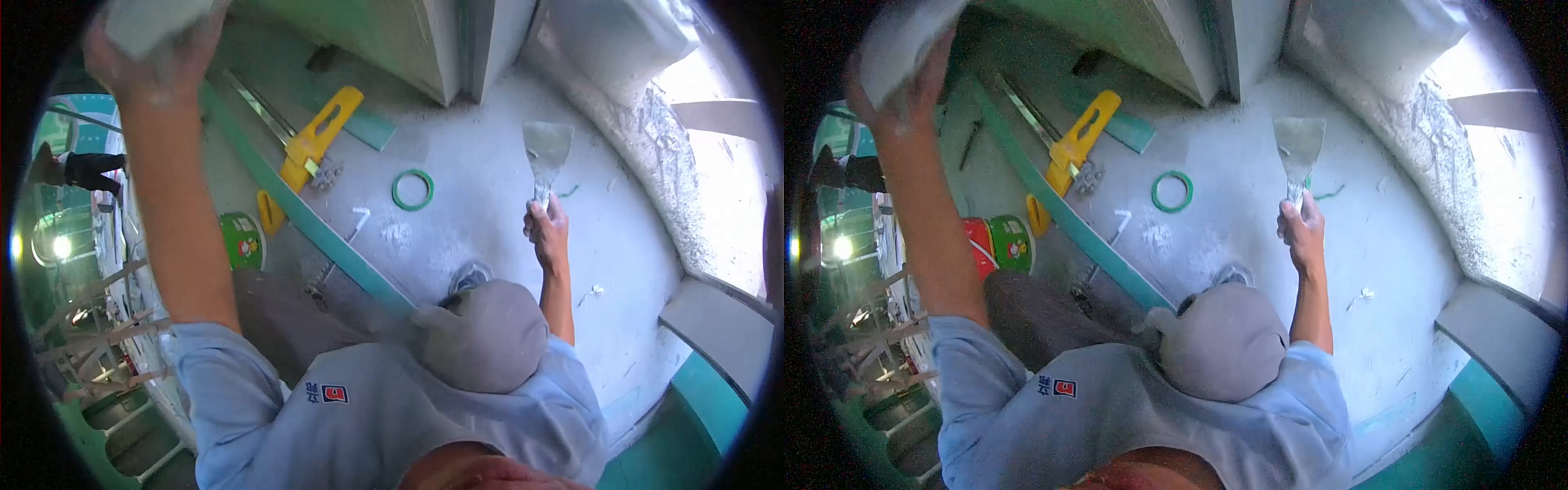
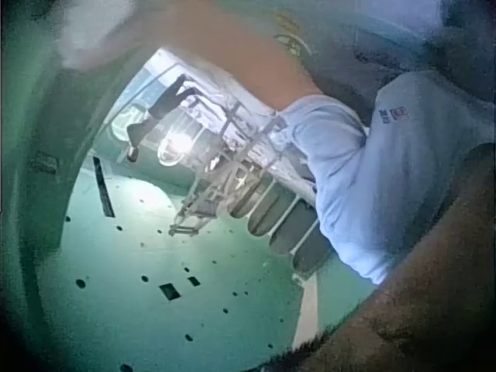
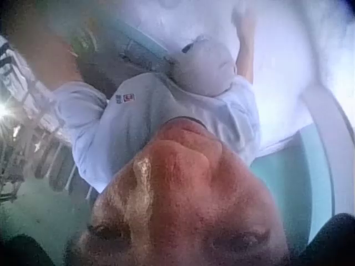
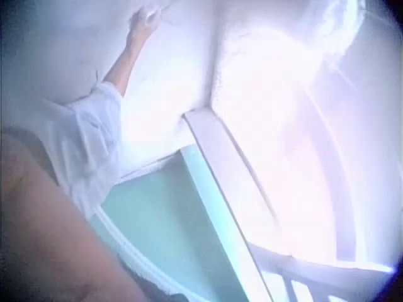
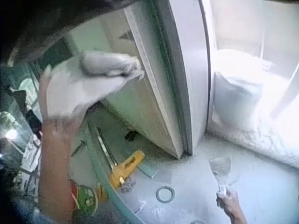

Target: Apply drywall compound and install a plastic corner bead to a wall corner.

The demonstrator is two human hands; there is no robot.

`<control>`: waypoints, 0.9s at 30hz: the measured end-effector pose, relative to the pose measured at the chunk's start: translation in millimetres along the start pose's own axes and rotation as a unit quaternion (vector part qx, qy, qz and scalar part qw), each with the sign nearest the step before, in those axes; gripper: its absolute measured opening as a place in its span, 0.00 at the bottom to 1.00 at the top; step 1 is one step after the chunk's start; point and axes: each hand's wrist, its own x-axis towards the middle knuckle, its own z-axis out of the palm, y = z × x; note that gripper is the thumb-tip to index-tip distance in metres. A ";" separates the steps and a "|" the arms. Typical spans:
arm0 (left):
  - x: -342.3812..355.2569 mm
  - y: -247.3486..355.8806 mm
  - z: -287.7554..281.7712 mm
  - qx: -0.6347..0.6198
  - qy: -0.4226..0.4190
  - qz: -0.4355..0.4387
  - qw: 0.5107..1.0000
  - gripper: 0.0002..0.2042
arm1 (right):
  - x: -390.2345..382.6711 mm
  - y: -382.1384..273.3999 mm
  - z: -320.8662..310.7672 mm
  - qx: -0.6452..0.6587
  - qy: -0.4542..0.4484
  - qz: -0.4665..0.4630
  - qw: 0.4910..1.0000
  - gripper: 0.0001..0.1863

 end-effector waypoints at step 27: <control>-324.0 -328.1 -43.4 -0.286 0.258 -0.531 0.755 0.23 | -78.6 112.9 -33.2 -0.020 0.139 0.108 0.984 0.19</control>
